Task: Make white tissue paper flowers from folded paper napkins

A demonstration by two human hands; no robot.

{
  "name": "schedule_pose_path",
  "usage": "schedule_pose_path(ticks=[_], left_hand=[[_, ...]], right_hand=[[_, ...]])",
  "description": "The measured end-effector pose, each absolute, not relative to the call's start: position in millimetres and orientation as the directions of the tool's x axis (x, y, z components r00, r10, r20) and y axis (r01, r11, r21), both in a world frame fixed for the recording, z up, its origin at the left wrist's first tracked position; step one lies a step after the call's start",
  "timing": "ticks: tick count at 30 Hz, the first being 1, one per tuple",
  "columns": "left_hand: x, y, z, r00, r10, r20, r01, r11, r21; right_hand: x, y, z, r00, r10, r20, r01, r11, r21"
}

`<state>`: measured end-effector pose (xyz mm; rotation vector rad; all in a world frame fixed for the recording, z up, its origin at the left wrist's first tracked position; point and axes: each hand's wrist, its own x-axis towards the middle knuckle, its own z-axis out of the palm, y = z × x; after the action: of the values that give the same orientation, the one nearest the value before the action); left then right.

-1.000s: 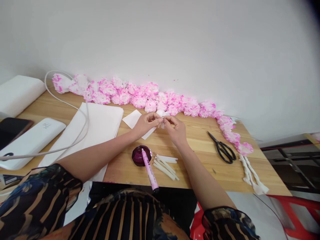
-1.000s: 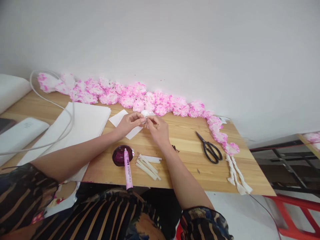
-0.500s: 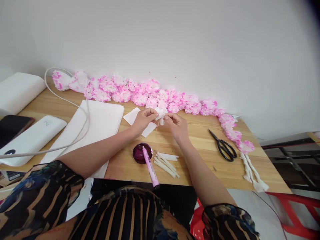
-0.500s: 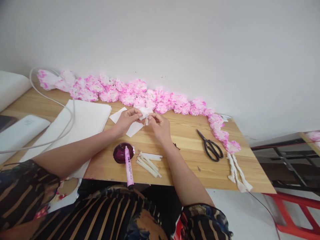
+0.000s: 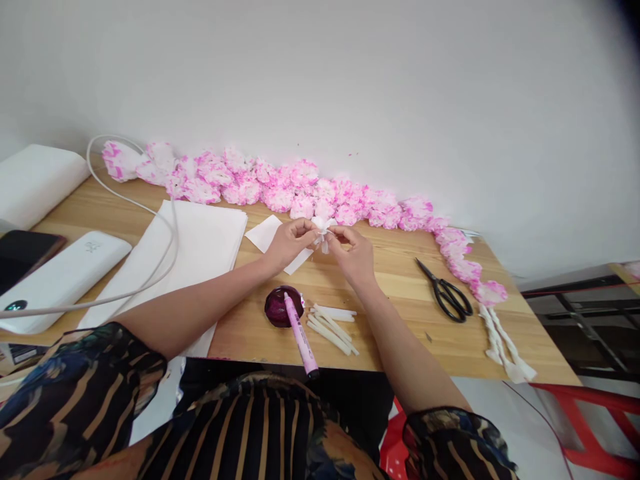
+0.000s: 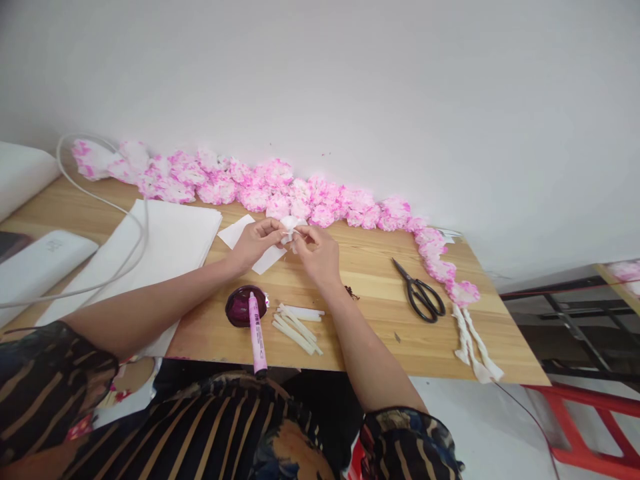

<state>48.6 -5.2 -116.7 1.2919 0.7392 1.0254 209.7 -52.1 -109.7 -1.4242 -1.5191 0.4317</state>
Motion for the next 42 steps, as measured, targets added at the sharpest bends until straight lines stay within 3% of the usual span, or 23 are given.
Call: schedule_pose_path(ticks=[10, 21, 31, 42], left_hand=[[49.2, -9.4, -113.2, 0.342, 0.918, 0.2, 0.037, -0.226, 0.973], [49.6, -6.8, -116.9, 0.356, 0.924, 0.139, 0.0, -0.148, 0.989], [50.2, -2.9, -115.1, 0.378, 0.926, 0.013, -0.193, 0.065, 0.979], [49.5, -8.0, -117.9, 0.414, 0.894, 0.175, -0.046, -0.171, 0.984]], right_hand=[[208.1, -55.0, -112.3, 0.064, 0.891, 0.45, 0.704, 0.279, -0.653], [209.0, -53.0, -112.6, 0.164, 0.921, 0.353, 0.559, 0.208, -0.803], [213.7, -46.7, -115.9, 0.221, 0.951, 0.218, 0.364, 0.127, -0.922], [210.8, -52.7, -113.3, 0.101, 0.88, 0.463, 0.638, 0.3, -0.709]])
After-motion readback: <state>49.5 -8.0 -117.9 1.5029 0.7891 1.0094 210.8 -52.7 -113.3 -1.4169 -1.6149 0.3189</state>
